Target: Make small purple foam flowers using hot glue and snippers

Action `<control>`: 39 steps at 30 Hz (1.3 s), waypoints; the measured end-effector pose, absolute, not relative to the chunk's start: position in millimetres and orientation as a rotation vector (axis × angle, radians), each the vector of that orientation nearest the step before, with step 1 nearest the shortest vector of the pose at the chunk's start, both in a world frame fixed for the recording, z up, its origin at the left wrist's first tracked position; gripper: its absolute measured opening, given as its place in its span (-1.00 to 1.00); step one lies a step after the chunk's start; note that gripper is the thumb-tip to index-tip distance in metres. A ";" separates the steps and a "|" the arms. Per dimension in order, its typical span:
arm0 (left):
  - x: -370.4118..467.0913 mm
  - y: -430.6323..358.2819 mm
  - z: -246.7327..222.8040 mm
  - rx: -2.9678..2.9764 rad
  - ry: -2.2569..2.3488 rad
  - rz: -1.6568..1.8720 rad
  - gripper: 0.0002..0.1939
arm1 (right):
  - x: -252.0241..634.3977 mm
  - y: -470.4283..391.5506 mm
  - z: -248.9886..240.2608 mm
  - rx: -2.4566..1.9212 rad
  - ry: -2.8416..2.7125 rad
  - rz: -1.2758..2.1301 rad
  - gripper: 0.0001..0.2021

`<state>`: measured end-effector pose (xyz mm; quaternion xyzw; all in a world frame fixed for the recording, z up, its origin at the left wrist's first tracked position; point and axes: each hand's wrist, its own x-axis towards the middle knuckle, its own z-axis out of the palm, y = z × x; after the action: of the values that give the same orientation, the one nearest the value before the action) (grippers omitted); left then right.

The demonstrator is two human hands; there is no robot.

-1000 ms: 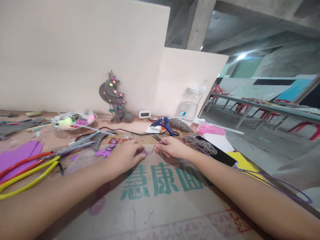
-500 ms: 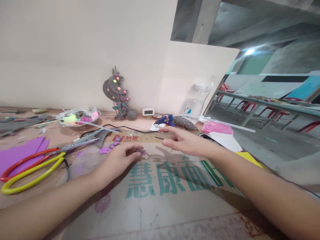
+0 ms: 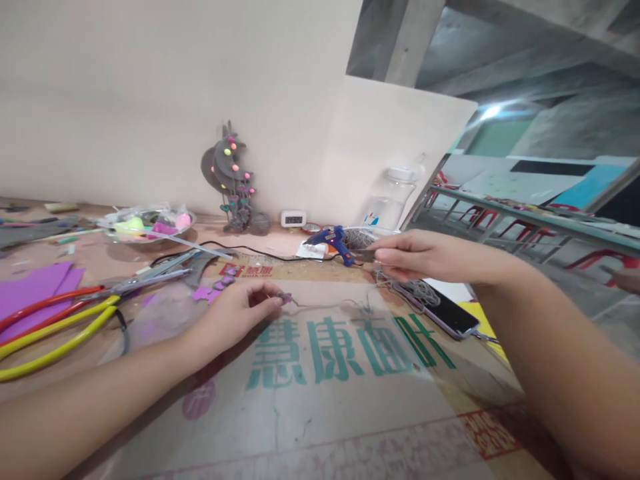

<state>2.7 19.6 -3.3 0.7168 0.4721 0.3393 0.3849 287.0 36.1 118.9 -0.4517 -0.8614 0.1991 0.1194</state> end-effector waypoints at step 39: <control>2.7 22.7 -0.5 1.858 1.067 0.871 -0.80 | 198.7 31.6 -3.2 -1.061 -2.101 0.521 -0.77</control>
<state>2.7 22.7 -0.5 0.7355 0.4223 0.3446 0.4026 198.7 31.6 -3.2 -0.4112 -0.8139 0.2019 0.3575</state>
